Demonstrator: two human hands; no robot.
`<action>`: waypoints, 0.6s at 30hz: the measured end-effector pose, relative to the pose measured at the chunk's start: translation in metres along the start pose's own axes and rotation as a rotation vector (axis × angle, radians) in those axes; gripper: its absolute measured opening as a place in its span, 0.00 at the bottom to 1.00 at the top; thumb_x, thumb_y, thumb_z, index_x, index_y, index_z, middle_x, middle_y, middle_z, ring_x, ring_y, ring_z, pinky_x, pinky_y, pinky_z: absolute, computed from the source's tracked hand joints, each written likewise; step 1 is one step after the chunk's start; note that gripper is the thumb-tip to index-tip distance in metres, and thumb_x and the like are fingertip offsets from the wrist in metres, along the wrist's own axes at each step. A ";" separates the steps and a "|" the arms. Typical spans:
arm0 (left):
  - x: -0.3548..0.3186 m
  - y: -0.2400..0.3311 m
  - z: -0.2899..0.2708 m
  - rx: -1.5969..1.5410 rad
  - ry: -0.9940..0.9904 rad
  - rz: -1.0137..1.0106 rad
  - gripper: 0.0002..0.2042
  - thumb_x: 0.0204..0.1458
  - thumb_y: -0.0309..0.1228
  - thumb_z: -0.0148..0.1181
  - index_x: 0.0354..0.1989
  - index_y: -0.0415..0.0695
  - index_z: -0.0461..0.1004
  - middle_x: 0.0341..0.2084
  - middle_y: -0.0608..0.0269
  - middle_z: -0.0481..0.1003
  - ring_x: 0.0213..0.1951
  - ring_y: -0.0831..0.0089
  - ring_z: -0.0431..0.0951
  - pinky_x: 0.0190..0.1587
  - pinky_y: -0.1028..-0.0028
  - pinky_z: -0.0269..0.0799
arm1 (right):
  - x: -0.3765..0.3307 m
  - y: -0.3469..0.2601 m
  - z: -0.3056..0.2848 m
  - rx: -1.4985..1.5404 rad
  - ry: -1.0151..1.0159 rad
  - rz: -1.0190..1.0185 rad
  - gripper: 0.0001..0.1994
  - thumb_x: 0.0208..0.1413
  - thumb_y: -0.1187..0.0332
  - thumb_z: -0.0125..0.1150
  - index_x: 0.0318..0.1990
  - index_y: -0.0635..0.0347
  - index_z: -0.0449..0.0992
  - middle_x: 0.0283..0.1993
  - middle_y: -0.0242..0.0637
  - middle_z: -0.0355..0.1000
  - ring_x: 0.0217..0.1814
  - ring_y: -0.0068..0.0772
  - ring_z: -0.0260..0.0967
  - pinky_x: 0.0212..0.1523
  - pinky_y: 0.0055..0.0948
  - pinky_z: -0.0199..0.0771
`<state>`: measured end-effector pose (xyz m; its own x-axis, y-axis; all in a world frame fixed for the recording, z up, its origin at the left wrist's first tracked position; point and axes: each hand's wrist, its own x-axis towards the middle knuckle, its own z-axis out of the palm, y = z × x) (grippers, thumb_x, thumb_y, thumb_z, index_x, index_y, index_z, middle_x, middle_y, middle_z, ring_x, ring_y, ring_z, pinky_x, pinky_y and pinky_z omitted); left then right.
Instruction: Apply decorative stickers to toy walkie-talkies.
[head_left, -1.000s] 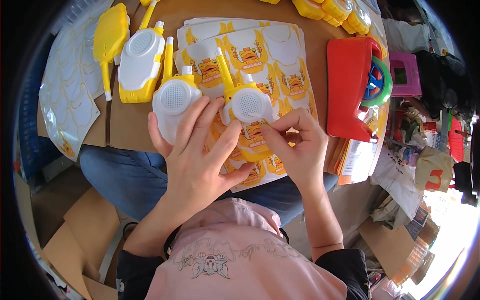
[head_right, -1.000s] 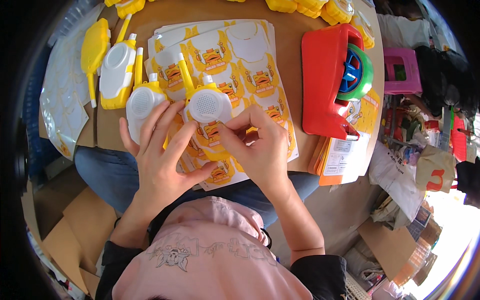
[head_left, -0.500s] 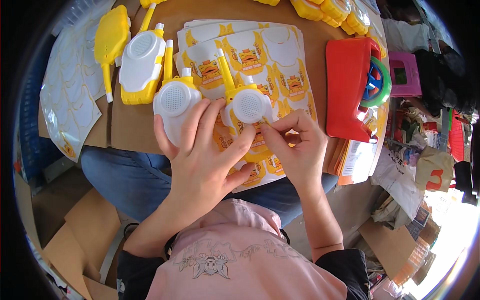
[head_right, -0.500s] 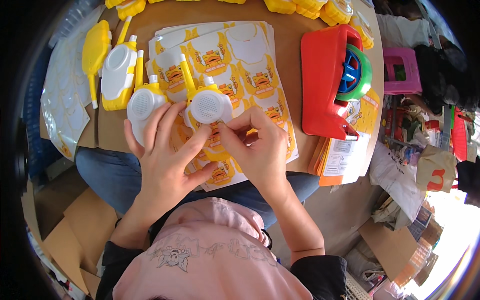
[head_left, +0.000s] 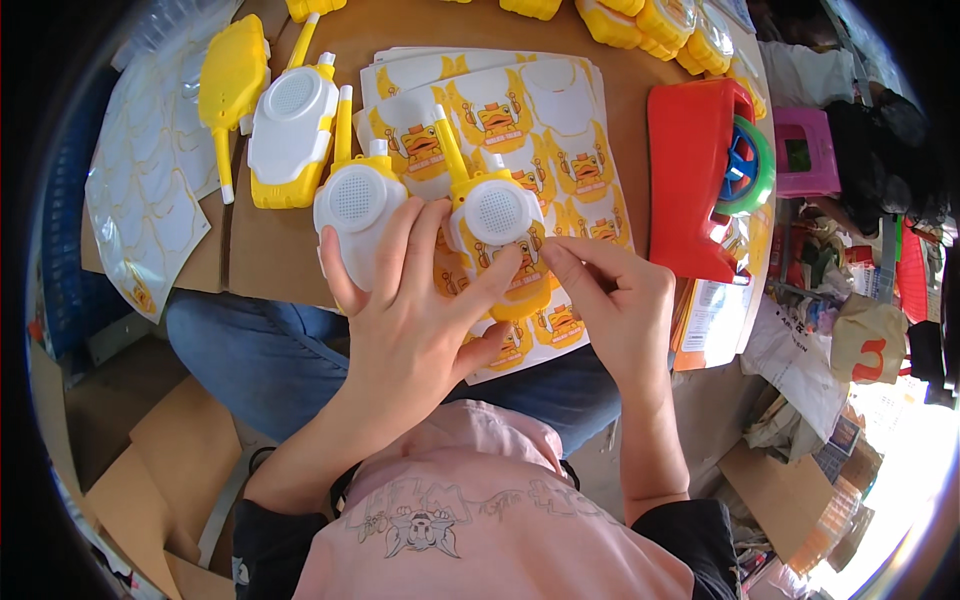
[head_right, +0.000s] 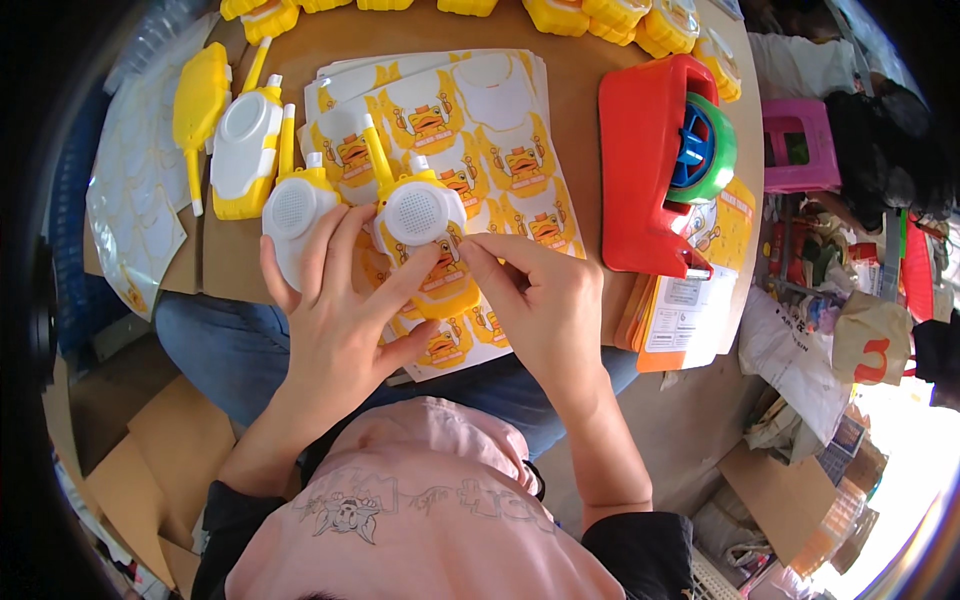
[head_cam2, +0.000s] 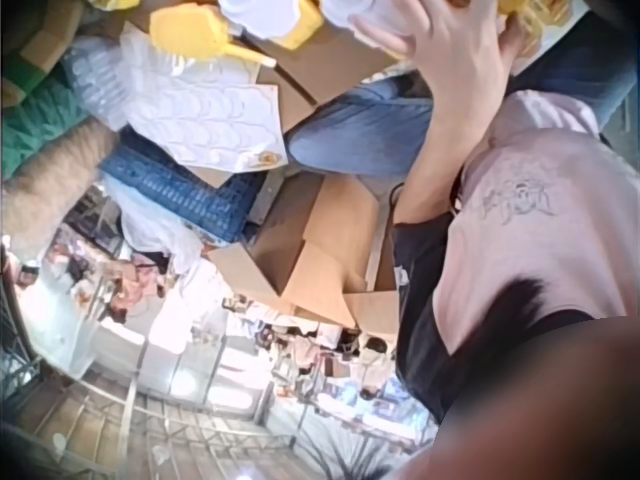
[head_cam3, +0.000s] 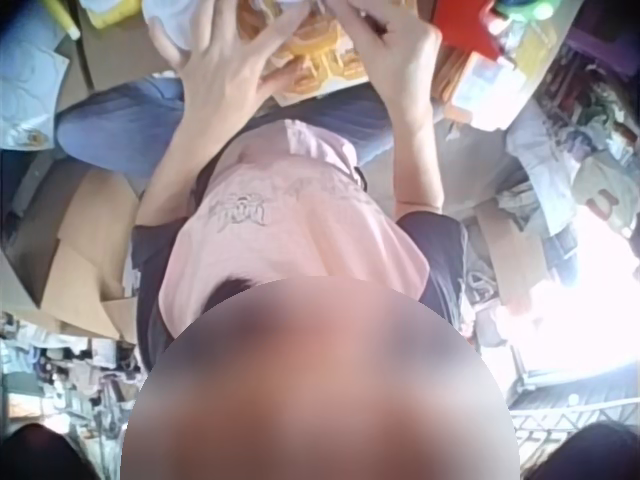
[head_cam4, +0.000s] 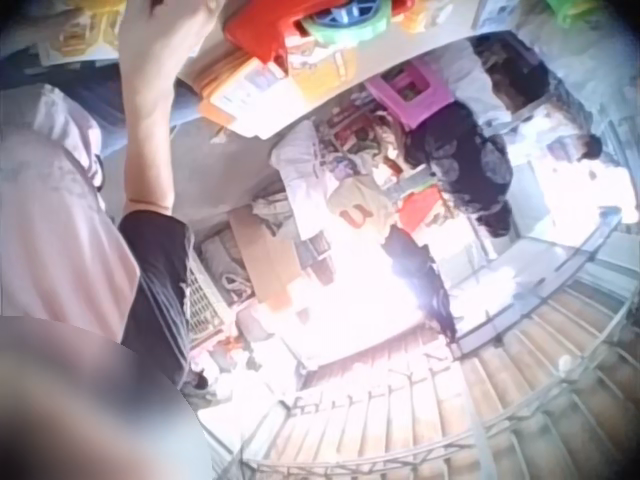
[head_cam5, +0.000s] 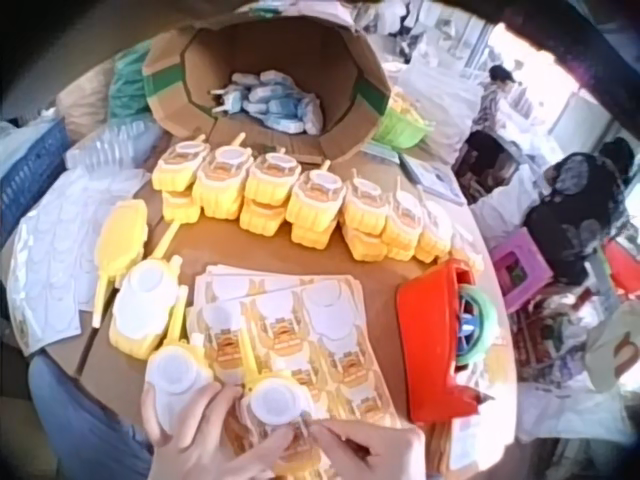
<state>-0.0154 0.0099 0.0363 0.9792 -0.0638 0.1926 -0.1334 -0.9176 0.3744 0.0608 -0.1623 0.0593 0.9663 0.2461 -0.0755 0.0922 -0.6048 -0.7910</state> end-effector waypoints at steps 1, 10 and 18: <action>0.000 0.000 0.000 0.001 0.002 0.001 0.26 0.42 0.47 0.67 0.55 0.65 0.73 0.59 0.52 0.63 0.64 0.57 0.57 0.64 0.39 0.27 | -0.001 0.005 0.001 0.032 0.013 -0.024 0.06 0.53 0.72 0.66 0.36 0.64 0.82 0.21 0.36 0.75 0.19 0.17 0.69 0.21 0.18 0.67; 0.000 0.001 0.002 0.023 0.040 0.015 0.28 0.41 0.47 0.68 0.55 0.64 0.72 0.59 0.52 0.63 0.64 0.58 0.58 0.64 0.39 0.28 | 0.004 0.020 -0.008 0.270 -0.108 0.077 0.30 0.46 0.75 0.71 0.60 0.60 0.69 0.36 0.34 0.77 0.23 0.14 0.67 0.23 0.15 0.66; 0.000 -0.002 0.001 -0.010 0.017 0.026 0.29 0.39 0.43 0.71 0.55 0.63 0.72 0.60 0.51 0.62 0.65 0.58 0.57 0.64 0.38 0.30 | 0.037 0.021 -0.008 0.424 -0.388 0.235 0.21 0.46 0.72 0.73 0.49 0.65 0.73 0.32 0.32 0.74 0.26 0.15 0.71 0.20 0.14 0.65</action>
<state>-0.0154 0.0112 0.0349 0.9727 -0.0812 0.2175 -0.1607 -0.9117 0.3780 0.1001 -0.1723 0.0451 0.7844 0.4482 -0.4288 -0.2927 -0.3421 -0.8929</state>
